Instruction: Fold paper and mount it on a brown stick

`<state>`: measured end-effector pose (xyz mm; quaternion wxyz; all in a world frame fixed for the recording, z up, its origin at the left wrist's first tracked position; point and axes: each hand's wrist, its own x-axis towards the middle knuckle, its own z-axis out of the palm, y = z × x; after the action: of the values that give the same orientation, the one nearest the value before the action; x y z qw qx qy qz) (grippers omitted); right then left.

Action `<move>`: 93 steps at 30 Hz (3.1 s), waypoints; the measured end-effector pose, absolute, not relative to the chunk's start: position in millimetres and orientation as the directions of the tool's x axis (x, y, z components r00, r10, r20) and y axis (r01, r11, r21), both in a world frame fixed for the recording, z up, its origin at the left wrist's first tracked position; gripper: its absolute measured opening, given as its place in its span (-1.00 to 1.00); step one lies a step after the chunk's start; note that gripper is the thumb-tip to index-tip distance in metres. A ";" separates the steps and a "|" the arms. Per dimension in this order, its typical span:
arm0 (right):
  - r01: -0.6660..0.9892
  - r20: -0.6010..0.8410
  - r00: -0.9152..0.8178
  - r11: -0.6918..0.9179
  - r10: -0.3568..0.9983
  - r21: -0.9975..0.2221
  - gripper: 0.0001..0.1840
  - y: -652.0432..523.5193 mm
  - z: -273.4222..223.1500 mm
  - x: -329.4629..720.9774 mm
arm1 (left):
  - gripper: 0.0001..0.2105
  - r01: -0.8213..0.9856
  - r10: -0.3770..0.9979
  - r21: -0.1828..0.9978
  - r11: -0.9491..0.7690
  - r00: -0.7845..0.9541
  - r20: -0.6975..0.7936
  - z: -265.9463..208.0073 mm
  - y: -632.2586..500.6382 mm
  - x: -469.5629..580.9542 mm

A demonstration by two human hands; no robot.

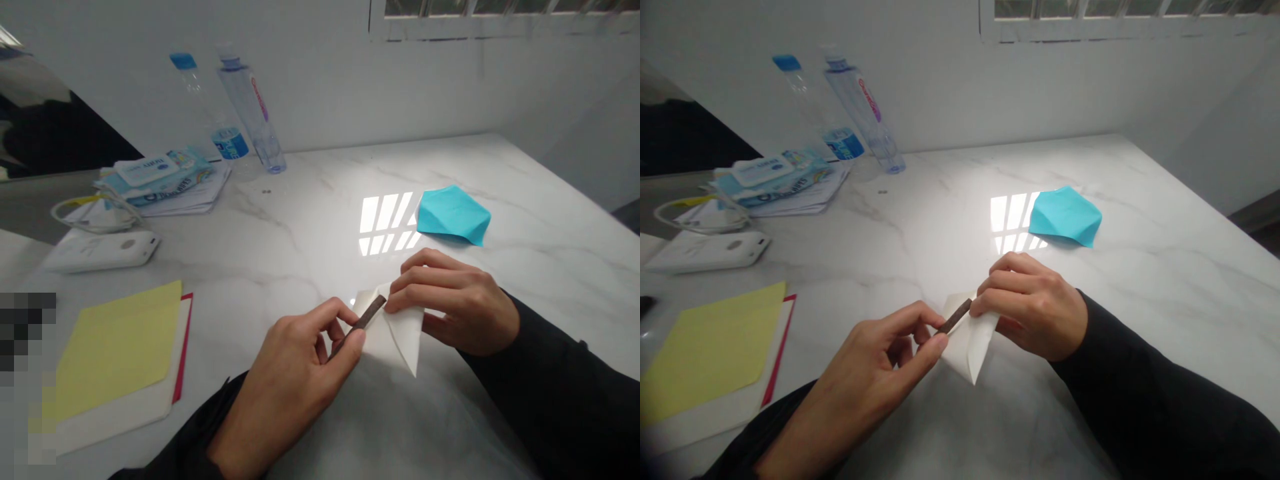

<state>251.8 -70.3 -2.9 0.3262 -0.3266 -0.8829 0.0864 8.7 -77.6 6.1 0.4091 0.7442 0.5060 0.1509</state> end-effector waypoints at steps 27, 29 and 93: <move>0.567 0.546 -0.554 0.765 0.628 -0.304 -0.88 -68.9 -4.4 256.3 | -0.68 0.567 0.826 0.775 -0.281 0.553 -0.105 7.2 -76.3 0.1; 0.570 0.547 -0.554 0.765 0.627 -0.300 -0.87 -69.0 -3.9 255.5 | -0.60 0.550 0.816 0.781 -0.295 0.570 -0.093 6.9 -76.2 -0.8; 0.395 0.434 -0.551 0.681 0.713 -0.617 -0.79 -58.1 -15.5 264.6 | -0.61 0.488 0.771 0.872 0.031 0.544 -0.332 -1.6 -67.4 8.2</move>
<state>264.6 -58.1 -15.5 0.3441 -0.3258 -0.8497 0.2310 8.2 -67.4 -1.6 0.5515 0.6841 0.4599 0.1282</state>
